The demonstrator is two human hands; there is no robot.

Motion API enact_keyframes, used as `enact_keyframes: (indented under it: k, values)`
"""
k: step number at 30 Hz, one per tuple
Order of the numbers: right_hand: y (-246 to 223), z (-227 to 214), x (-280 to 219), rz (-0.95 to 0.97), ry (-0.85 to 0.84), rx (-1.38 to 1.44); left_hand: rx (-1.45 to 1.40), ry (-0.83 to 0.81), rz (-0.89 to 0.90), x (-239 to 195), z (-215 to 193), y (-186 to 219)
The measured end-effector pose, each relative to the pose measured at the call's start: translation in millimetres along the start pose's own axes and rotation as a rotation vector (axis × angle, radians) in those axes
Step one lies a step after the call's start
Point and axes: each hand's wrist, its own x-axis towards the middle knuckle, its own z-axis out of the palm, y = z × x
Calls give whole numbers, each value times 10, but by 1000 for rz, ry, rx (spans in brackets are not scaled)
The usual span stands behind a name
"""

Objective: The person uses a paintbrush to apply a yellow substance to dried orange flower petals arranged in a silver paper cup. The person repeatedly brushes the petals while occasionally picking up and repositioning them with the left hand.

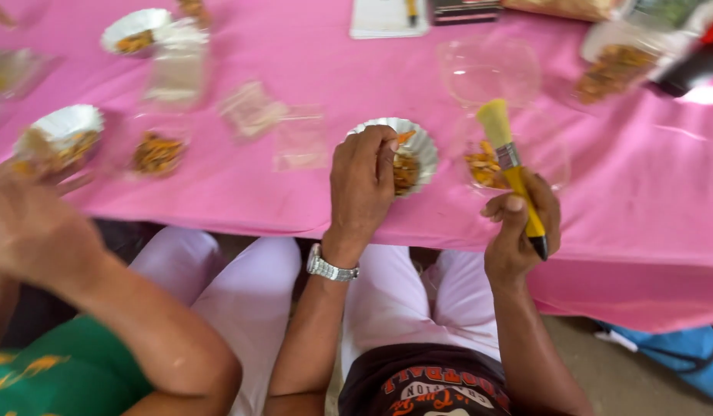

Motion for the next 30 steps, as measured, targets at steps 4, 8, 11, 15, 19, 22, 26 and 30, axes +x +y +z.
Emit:
enact_keyframes:
  k: [4, 8, 11, 15, 19, 22, 26, 30]
  values:
    - [194, -415, 152, -11, 142, -47, -41, -223, 65, 152, 389, 156]
    - [287, -608, 180, 63, 214, -97, 90, -506, 194, 212, 888, 88]
    - [236, -581, 199, 101, 236, -105, 227, -601, 305, 207, 1197, -4]
    - [239, -563, 199, 118, 263, -116, 277, -659, 320, 185, 1360, -83]
    - [276, -601, 180, 116, 268, -114, 208, -693, 286, 163, 1300, -161]
    - [321, -600, 165, 114, 270, -108, 171, -644, 267, 346, 965, -166]
    - [341, -622, 150, 100, 235, -113, 213, -550, 174, 530, 324, -268]
    - [277, -566, 146, 181, 270, -78, 470, -578, 93, 462, -4, -426]
